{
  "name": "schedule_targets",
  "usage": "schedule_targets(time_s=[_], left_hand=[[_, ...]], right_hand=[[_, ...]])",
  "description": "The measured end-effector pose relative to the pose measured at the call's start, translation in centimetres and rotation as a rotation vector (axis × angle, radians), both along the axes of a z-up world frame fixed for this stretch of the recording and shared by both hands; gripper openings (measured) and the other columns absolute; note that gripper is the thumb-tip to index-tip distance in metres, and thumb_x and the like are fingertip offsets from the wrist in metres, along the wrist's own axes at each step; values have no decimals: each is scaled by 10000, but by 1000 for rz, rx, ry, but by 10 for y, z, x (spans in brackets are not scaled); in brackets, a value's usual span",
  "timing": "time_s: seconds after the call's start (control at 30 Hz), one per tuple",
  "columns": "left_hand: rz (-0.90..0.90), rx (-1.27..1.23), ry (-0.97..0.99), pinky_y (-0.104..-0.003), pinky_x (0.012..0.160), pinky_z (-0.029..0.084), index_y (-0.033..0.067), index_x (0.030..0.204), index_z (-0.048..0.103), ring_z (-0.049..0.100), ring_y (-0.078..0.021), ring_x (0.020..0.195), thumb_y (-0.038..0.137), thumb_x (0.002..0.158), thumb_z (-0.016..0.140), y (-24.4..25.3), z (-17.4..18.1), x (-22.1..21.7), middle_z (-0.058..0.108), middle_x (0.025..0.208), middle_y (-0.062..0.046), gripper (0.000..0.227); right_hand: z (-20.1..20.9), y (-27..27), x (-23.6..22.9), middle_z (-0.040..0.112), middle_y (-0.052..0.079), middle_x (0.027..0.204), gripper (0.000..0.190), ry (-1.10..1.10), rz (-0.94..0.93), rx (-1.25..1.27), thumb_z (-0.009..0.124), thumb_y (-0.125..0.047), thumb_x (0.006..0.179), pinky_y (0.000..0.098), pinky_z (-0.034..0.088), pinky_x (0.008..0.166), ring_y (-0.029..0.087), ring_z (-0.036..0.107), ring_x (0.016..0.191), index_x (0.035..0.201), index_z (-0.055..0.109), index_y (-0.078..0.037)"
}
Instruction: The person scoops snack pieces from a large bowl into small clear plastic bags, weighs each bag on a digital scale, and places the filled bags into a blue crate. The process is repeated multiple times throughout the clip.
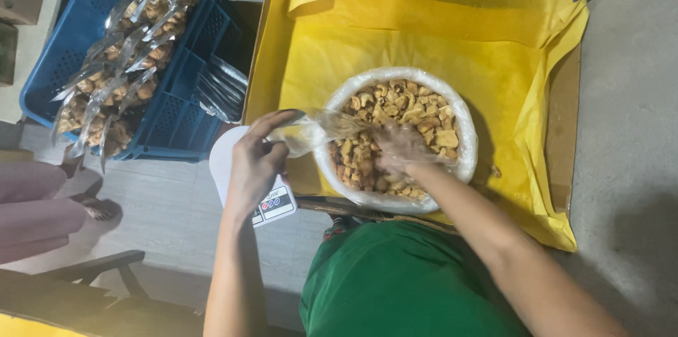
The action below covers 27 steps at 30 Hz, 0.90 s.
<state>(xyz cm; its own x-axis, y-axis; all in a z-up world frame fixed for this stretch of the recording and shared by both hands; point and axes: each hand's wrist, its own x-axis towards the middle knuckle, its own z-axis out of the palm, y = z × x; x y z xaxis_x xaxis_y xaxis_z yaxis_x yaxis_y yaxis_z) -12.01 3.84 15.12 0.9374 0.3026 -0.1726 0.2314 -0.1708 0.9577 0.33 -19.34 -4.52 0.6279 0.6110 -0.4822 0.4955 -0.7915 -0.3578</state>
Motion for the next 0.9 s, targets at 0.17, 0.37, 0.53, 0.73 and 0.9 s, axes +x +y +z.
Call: schedule_targets(time_s=[0.17,0.37,0.53,0.73,0.9], left_hand=[[-109,52,35,-233,495,586,47,1328,638,589,-76,549,-104,800,486,-20,-2,24,583,1465,-101,571],[-110,109,31,-243,509,597,37,1344,620,649,-99,543,-102,804,508,-20,-1,25,626,1441,-96,569],[-107,44,37,-257,494,591,35,1345,623,658,-109,555,-104,807,500,-23,-1,29,622,1439,-101,568],[-231,108,52,-247,538,638,80,1396,580,699,-138,625,-134,822,529,-41,-10,38,531,1511,-109,615],[-381,364,106,-386,873,557,120,1465,544,630,-294,1095,-154,785,577,-85,-32,63,447,1563,-89,734]], right_hand=[[-21,4,4,536,96,906,282,-143,96,-68,388,-281,1131,305,483,427,191,559,650,1400,447,-219],[-37,-2,-6,533,102,995,211,-163,-56,46,545,-310,1008,310,528,505,179,535,707,1106,555,-124],[-24,-27,5,613,51,1011,379,8,-102,309,710,-352,836,302,555,758,177,586,893,1128,655,-117],[6,-60,29,610,18,1315,495,745,-881,972,681,-360,953,251,491,912,146,577,1175,1387,595,-139],[69,-85,37,669,118,1297,466,1195,-971,1629,611,-297,965,328,562,831,229,618,1170,1387,623,-100]])
